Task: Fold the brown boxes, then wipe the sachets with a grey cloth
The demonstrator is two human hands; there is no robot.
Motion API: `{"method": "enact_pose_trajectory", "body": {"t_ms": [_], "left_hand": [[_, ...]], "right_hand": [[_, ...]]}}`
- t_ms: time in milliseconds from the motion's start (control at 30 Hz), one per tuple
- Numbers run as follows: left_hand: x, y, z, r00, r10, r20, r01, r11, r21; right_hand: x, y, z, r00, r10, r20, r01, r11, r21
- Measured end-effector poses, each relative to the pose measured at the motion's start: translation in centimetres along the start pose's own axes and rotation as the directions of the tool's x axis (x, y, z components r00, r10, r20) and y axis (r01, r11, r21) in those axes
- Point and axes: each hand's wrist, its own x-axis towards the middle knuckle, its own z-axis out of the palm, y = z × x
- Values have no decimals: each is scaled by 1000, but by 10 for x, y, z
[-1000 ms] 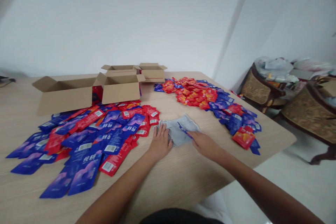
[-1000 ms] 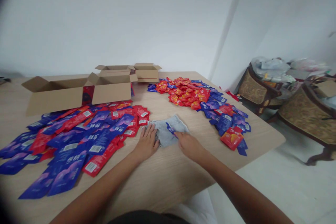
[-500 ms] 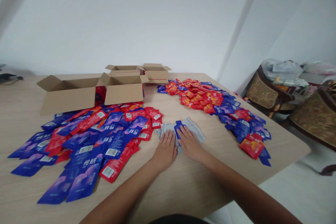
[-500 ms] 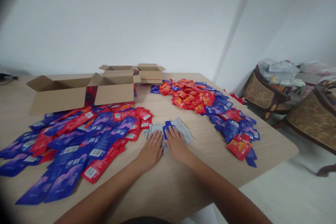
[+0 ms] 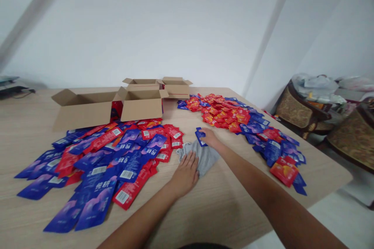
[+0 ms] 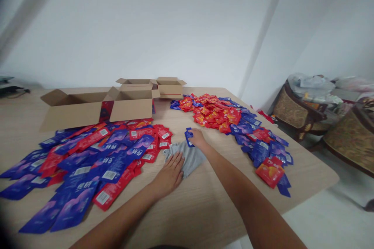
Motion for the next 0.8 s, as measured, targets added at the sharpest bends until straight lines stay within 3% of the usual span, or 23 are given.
{"method": "enact_pose_trajectory", "body": {"t_ms": [100, 167, 300, 400, 533, 600, 667, 733, 800], "left_hand": [[-2, -1, -1, 1000, 1, -1, -1, 1000, -26], [-3, -1, -1, 1000, -1, -2, 1, 999, -38], [-3, -2, 1, 1000, 3, -11, -3, 998, -56], [-3, -3, 3, 1000, 3, -22, -4, 998, -66], [-3, -4, 2, 1000, 7, -19, -9, 997, -73], [-3, -4, 1, 1000, 6, -19, -8, 996, -84], [-3, -4, 0, 1000, 5, -18, -6, 995, -96], [-3, -4, -2, 1000, 5, -13, -6, 994, -105], [-3, -3, -4, 1000, 2, -6, -3, 994, -111]], "right_hand": [[11, -13, -4, 993, -5, -117, 15, 996, 83], [16, -21, -3, 989, 67, -135, -29, 963, 268], [29, -39, -3, 975, 211, 63, -211, 813, 542], [45, -61, -3, 978, 159, 135, -208, 771, 602], [65, -86, -8, 994, -60, 89, -21, 701, 713], [71, -78, -14, 998, -53, 24, 29, 818, 574], [71, -52, -20, 997, 66, -46, -54, 973, 224], [64, -18, -25, 976, 190, -103, -204, 968, -145], [52, 15, -26, 960, 258, -110, -280, 902, -327]]}}
